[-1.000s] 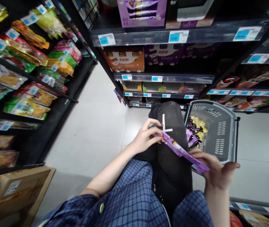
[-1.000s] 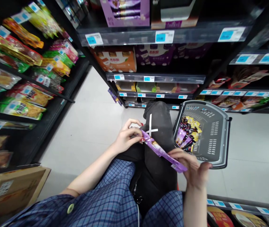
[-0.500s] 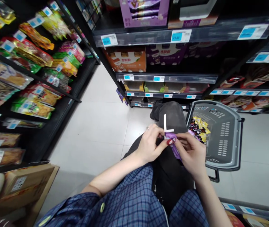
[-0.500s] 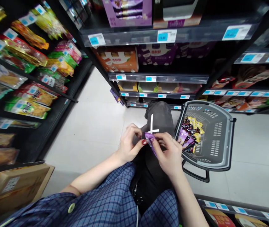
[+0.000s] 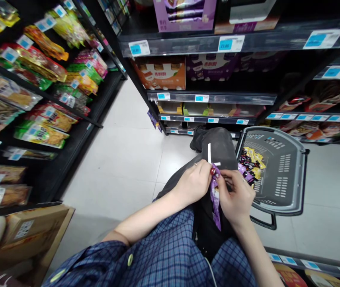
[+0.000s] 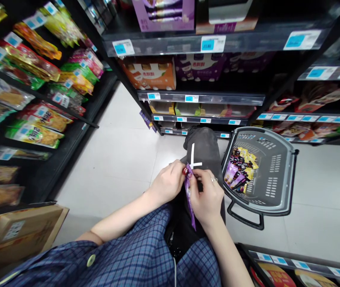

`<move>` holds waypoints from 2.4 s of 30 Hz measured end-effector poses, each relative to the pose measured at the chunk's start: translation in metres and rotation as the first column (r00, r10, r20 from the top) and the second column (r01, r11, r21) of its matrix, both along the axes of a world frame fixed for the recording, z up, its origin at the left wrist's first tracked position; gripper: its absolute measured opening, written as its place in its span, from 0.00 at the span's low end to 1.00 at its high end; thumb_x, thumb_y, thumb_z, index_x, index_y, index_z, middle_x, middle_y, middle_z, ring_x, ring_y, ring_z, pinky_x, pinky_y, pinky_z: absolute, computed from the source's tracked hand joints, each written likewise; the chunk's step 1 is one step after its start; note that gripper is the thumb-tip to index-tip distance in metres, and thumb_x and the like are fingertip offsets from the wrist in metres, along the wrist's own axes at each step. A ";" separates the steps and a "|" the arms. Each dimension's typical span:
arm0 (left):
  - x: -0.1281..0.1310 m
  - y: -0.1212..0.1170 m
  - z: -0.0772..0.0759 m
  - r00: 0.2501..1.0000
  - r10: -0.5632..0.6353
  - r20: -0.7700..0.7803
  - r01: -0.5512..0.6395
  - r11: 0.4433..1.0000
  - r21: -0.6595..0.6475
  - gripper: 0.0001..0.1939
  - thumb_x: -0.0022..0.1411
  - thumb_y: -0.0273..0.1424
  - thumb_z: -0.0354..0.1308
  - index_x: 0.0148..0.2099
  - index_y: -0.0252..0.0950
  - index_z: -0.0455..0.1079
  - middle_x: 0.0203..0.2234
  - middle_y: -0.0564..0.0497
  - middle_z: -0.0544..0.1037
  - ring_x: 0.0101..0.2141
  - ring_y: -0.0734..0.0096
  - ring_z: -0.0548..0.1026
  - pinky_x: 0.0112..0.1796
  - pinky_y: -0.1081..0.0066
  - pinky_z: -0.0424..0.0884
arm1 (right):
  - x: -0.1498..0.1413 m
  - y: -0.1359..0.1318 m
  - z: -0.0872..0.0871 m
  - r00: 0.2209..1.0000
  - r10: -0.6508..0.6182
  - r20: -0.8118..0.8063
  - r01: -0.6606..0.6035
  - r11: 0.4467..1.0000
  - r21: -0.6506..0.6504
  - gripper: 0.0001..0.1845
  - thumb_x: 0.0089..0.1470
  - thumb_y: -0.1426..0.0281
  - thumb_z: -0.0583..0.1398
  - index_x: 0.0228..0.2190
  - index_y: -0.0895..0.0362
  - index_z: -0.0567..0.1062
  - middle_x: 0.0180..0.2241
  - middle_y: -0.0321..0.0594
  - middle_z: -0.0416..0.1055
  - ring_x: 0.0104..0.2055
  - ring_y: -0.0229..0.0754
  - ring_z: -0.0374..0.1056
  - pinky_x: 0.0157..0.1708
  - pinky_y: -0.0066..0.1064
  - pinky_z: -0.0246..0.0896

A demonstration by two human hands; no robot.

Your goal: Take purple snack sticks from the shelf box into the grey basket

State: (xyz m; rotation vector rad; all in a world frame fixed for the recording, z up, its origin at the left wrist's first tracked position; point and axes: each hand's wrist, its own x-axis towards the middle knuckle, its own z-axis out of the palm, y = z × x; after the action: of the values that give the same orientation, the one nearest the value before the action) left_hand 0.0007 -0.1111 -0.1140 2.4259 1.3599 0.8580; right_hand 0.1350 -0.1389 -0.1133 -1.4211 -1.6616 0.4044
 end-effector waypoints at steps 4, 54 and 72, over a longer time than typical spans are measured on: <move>0.001 0.001 -0.003 0.998 0.047 -0.029 -0.042 0.989 0.139 0.11 0.65 0.25 0.39 0.31 0.37 0.57 0.22 0.51 0.64 0.24 0.69 0.66 0.26 0.70 0.63 | -0.007 -0.001 -0.002 0.998 -0.011 -0.057 0.009 0.999 -0.038 0.05 0.54 0.74 0.57 0.34 0.54 0.71 0.28 0.37 0.71 0.28 0.37 0.69 0.29 0.29 0.66; -0.011 0.020 -0.017 0.268 0.553 0.789 0.066 0.807 -0.587 0.10 0.50 0.35 0.65 0.30 0.32 0.73 0.19 0.54 0.77 0.21 0.77 0.73 0.25 0.78 0.69 | -0.017 0.011 -0.008 0.640 -0.031 -0.768 -0.620 0.570 -0.539 0.15 0.45 0.60 0.64 0.26 0.58 0.68 0.21 0.33 0.70 0.20 0.37 0.70 0.23 0.29 0.69; -0.031 0.027 -0.008 0.410 0.568 0.713 0.250 0.682 -0.687 0.13 0.46 0.35 0.66 0.26 0.30 0.69 0.19 0.51 0.77 0.19 0.71 0.76 0.20 0.74 0.74 | 0.043 -0.003 -0.002 0.778 0.080 -0.623 -0.586 0.449 -0.674 0.14 0.49 0.62 0.62 0.29 0.62 0.74 0.22 0.39 0.75 0.20 0.36 0.71 0.20 0.25 0.66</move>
State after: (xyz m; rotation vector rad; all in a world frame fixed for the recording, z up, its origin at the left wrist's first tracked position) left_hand -0.0305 -0.0839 -0.1225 0.8468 1.1171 1.1351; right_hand 0.1776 -0.1423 -0.1154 -1.3727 -1.2843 1.9226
